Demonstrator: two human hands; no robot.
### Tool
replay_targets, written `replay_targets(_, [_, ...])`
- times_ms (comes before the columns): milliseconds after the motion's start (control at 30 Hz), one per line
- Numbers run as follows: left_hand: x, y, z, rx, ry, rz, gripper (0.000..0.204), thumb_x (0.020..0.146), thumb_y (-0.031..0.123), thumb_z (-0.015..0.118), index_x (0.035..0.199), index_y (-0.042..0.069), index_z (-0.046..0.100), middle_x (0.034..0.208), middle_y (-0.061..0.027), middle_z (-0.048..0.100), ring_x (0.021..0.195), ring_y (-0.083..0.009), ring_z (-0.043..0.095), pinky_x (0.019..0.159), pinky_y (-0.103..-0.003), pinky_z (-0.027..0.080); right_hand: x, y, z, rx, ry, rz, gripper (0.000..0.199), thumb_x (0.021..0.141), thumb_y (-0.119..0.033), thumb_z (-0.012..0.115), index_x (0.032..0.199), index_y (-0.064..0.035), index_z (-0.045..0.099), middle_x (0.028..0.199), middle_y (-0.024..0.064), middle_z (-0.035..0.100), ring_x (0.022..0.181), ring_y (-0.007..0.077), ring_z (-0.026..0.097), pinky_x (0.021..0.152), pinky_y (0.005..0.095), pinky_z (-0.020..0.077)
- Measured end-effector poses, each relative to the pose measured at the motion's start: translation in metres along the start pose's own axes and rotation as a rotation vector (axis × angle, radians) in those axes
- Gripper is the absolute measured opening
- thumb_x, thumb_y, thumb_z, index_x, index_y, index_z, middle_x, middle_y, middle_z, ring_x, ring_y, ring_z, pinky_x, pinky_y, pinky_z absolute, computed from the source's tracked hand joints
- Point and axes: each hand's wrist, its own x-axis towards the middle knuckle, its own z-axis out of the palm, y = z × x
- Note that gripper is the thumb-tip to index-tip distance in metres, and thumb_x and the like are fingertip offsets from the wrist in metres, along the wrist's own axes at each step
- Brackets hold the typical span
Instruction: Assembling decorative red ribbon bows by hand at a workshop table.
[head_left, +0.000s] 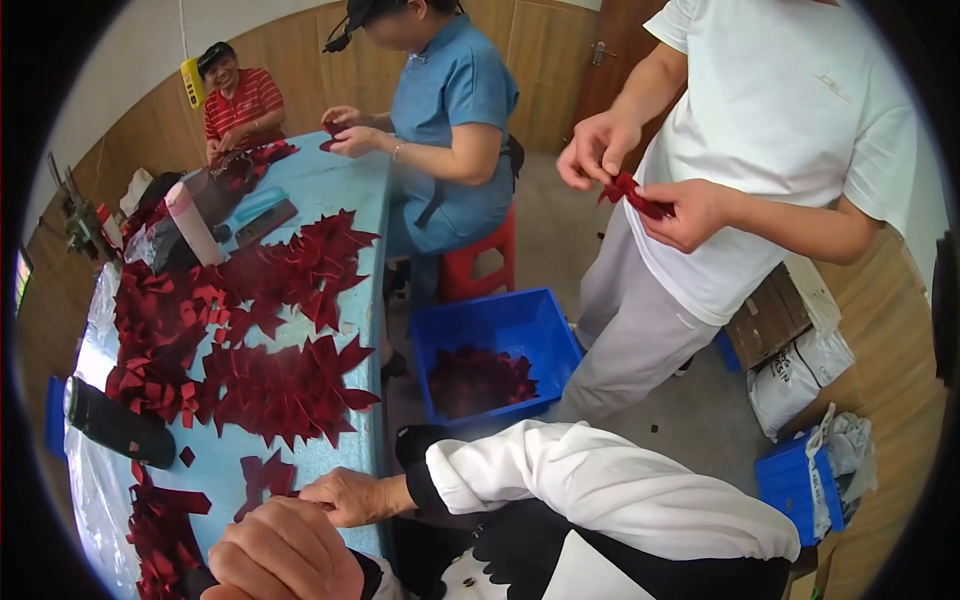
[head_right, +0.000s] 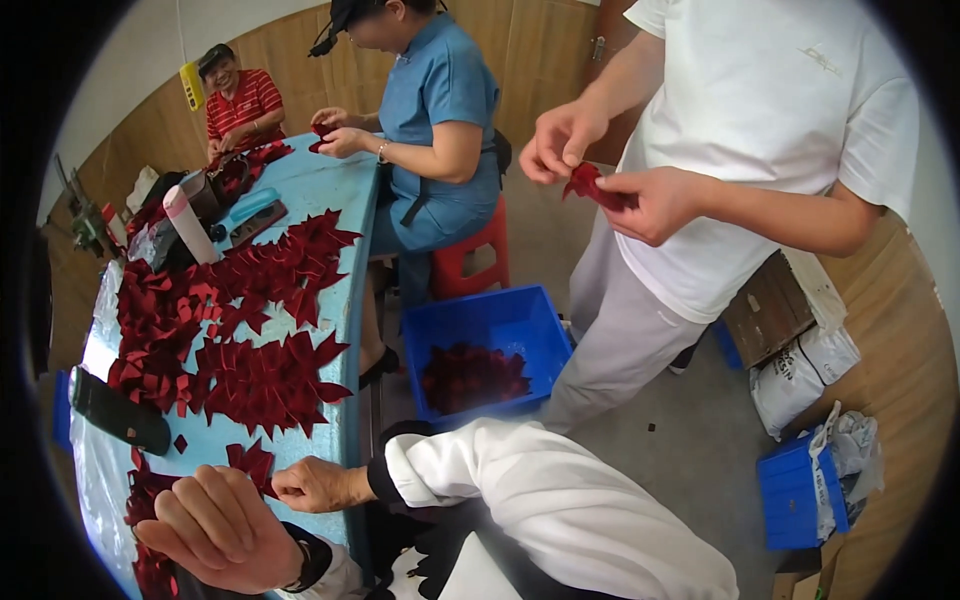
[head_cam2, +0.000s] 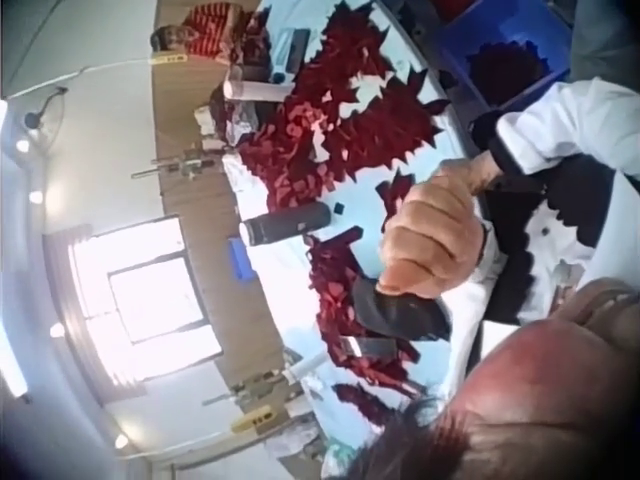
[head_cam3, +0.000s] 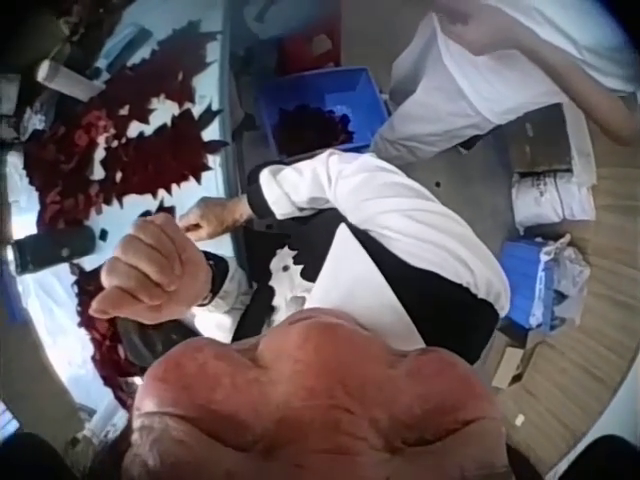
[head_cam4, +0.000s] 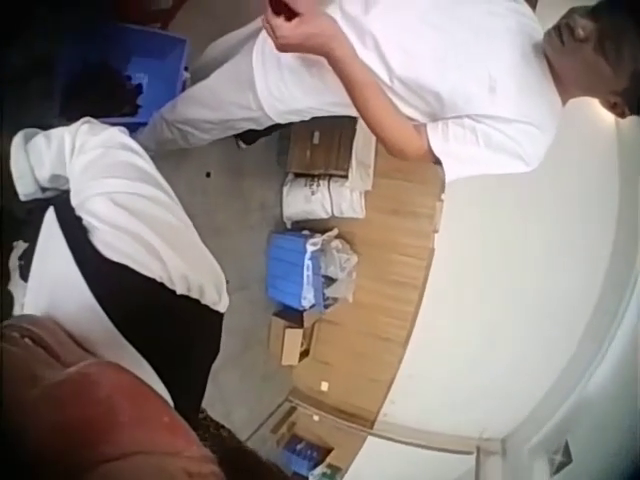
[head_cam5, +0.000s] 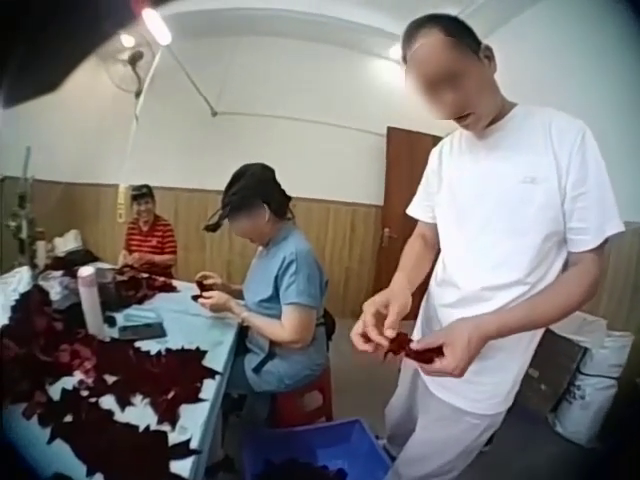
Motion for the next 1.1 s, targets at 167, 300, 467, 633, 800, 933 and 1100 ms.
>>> replay_targets(167, [0.002,-0.009,0.001,0.023,0.081,0.029,0.052,0.094,0.045,0.035,0.059,0.01,0.046,0.055,-0.0023,0.046,0.049,-0.0139,0.037,0.047,-0.027,0.032,-0.001,0.003,-0.003,0.015,0.012,-0.038,0.01,0.074,-0.007,0.058,0.074,-0.0006,0.051,0.063,0.0142,0.054,0.059,0.0315,0.055,0.052,0.0359,0.0422])
replay_targets(300, [0.006,-0.014,-0.003,0.041,0.101,0.024,0.051,0.095,0.044,0.035,0.059,0.009,0.046,0.055,-0.0027,0.046,0.048,-0.0138,0.036,0.046,-0.027,0.032,0.001,0.007,0.002,0.034,0.05,-0.084,0.009,0.074,-0.007,0.057,0.073,0.0001,0.051,0.064,0.015,0.055,0.059,0.0325,0.056,0.052,0.0364,0.0428])
replay_targets(467, [0.01,-0.03,-0.009,0.068,0.187,-0.014,0.051,0.095,0.042,0.036,0.058,0.009,0.047,0.054,-0.003,0.045,0.047,-0.0134,0.036,0.046,-0.027,0.032,0.0,0.015,0.004,0.065,0.032,-0.071,0.009,0.074,-0.006,0.056,0.072,0.0009,0.051,0.064,0.0159,0.056,0.06,0.0325,0.057,0.052,0.0368,0.0435])
replay_targets(633, [0.011,-0.041,-0.009,0.112,0.245,0.005,0.051,0.095,0.041,0.037,0.057,0.009,0.045,0.052,-0.0031,0.044,0.047,-0.0131,0.036,0.046,-0.026,0.032,0.001,0.018,0.003,0.057,0.027,-0.06,0.011,0.075,-0.006,0.056,0.069,0.0009,0.05,0.063,0.0157,0.056,0.058,0.0305,0.058,0.051,0.0366,0.0433])
replay_targets(800, [0.013,-0.042,-0.01,0.112,0.28,0.001,0.051,0.095,0.041,0.037,0.056,0.009,0.045,0.051,-0.0027,0.043,0.045,-0.0131,0.035,0.045,-0.026,0.032,0.002,0.015,0.003,0.043,0.055,-0.064,0.012,0.075,-0.006,0.056,0.067,0.0006,0.05,0.062,0.0154,0.055,0.058,0.0288,0.058,0.05,0.0354,0.0434])
replay_targets(933, [0.014,-0.037,-0.008,0.107,0.272,0.021,0.051,0.095,0.042,0.035,0.057,0.009,0.045,0.05,-0.0022,0.042,0.044,-0.0131,0.034,0.045,-0.026,0.031,0.004,0.013,0.0,0.047,0.053,-0.073,0.01,0.075,-0.006,0.056,0.069,0.0009,0.051,0.063,0.0147,0.055,0.059,0.0293,0.058,0.051,0.0356,0.0438])
replay_targets(1100, [0.013,-0.027,-0.001,0.109,0.22,0.018,0.046,0.095,0.035,0.039,0.061,0.007,0.049,0.056,-0.0041,0.047,0.048,-0.0132,0.039,0.047,-0.026,0.034,-0.002,0.011,0.003,0.038,0.01,-0.09,0.007,0.077,-0.006,0.056,0.077,-0.0002,0.052,0.067,0.0137,0.056,0.064,0.0306,0.059,0.055,0.0373,0.045])
